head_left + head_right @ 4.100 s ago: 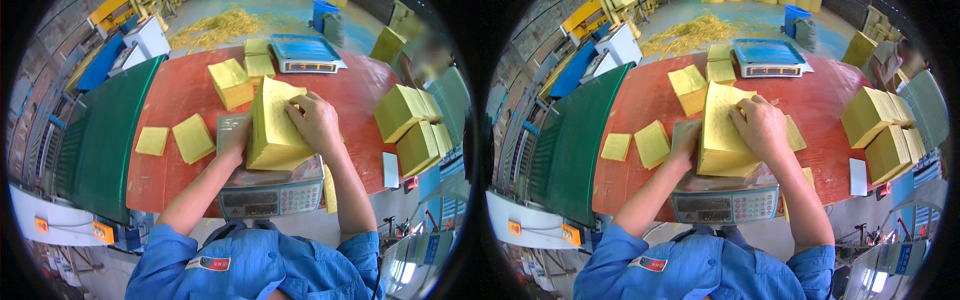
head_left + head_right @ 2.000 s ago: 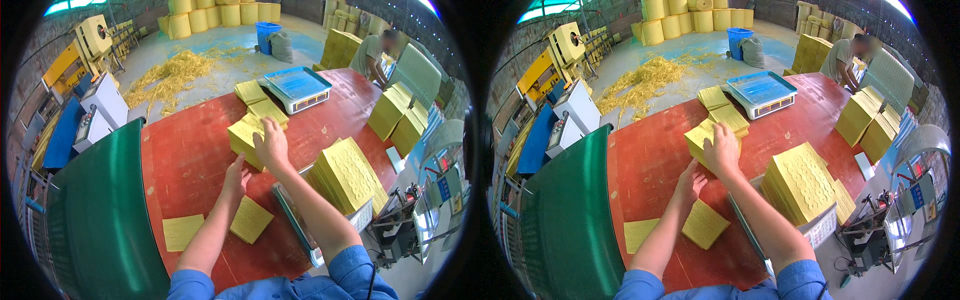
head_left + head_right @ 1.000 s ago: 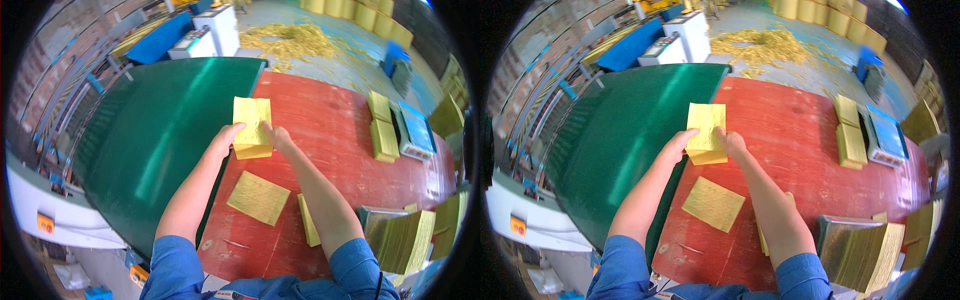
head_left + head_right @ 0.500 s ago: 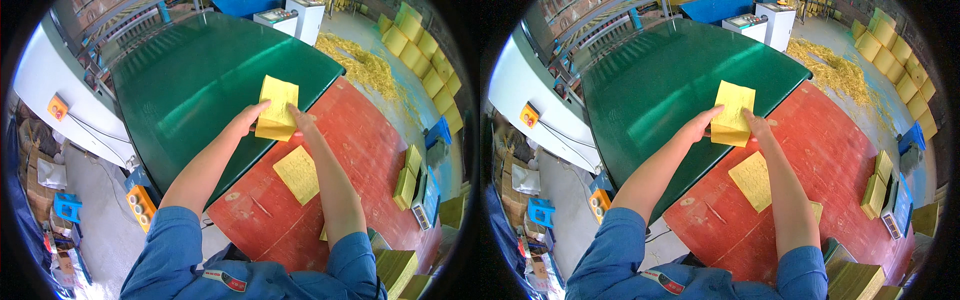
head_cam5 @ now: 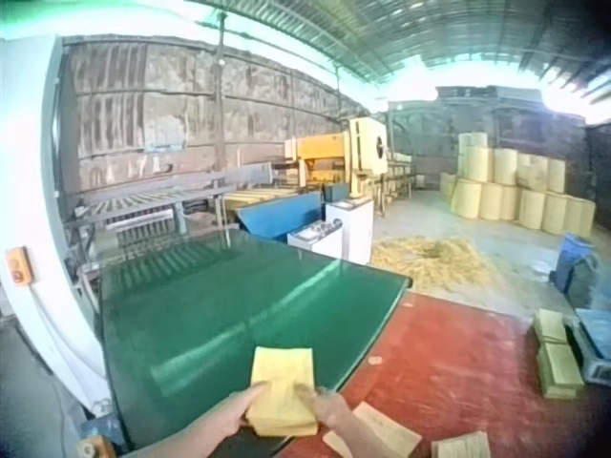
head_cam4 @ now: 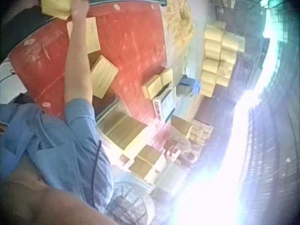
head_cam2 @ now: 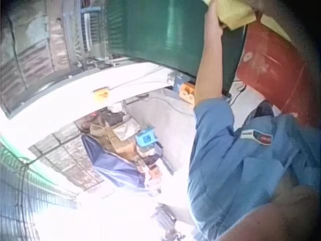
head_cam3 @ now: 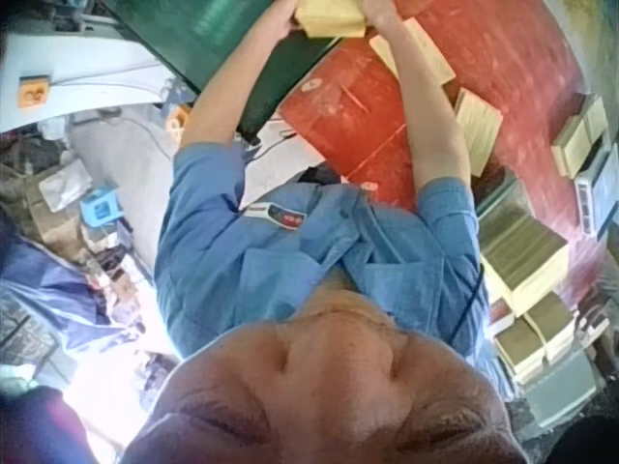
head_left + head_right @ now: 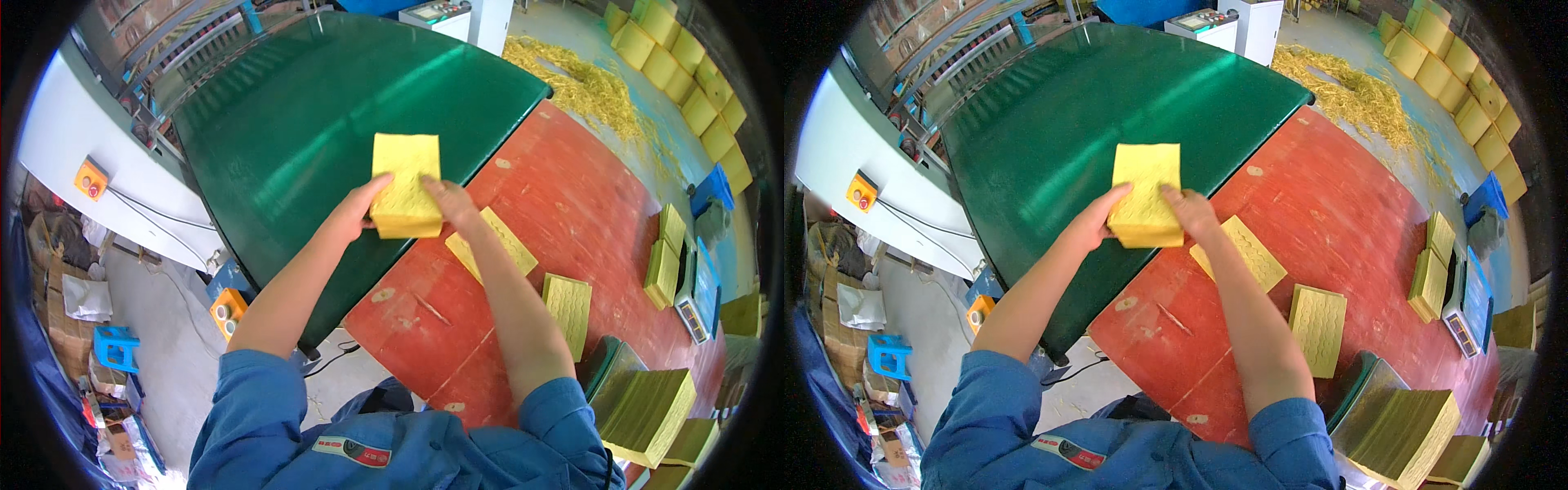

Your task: The person is seen counting and weighing stacks of yellow paper in an industrial setting.

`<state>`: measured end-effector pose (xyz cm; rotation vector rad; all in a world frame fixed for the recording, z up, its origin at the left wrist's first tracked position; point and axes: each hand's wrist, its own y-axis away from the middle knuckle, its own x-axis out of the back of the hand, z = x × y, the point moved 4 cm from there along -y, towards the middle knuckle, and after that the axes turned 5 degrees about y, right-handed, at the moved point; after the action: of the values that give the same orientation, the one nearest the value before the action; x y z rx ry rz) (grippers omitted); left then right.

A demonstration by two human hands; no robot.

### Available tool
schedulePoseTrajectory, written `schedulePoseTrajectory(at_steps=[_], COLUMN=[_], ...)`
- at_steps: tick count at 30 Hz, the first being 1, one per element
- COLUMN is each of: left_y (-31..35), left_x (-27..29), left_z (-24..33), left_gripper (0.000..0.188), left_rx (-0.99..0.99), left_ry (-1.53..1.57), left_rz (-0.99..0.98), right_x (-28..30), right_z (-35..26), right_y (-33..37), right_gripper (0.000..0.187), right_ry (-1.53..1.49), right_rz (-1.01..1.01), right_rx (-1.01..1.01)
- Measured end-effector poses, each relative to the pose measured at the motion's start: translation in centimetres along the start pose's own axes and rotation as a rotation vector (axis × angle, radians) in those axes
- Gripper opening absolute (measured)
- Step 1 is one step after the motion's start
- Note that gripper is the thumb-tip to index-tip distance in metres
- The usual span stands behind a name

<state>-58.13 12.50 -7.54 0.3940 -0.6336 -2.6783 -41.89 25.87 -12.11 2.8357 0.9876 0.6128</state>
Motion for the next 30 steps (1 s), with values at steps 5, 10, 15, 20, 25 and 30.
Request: schedulePoseTrajectory(at_steps=[5, 10, 15, 20, 25, 30], left_y=[8.8, 17.7, 24.6, 29.1, 32.4, 35.7], left_x=[3.5, -1.3, -7.2, -12.6, -16.6, -22.2], left_z=[-3.6, -7.7, -12.8, -14.4, -9.0, -10.1], left_gripper=[0.065, 0.059, 0.063, 0.063, 0.078, 0.076], left_rx=[0.044, 0.077, 0.043, 0.141, -0.898, -1.113], left_ry=[0.014, 0.066, 0.019, -0.255, -1.298, -1.501], left_rz=[0.026, -0.087, -0.186, -0.354, 0.025, -0.082], right_x=[-4.2, -2.5, 0.4, 2.6, 1.2, -3.8], right_z=[-4.7, -2.7, 0.9, 3.2, 6.5, 10.8], right_y=[11.9, 22.3, 34.8, 46.6, 54.6, 56.8], right_gripper=[0.089, 0.084, 0.078, 0.072, 0.053, 0.035], right_ry=[0.055, 0.134, 0.108, 0.025, -0.212, -0.636], right_rz=[-0.03, -0.045, 0.073, 0.265, 0.427, 0.36], right_rx=[0.001, -0.019, -0.065, -0.108, -0.131, -0.315])
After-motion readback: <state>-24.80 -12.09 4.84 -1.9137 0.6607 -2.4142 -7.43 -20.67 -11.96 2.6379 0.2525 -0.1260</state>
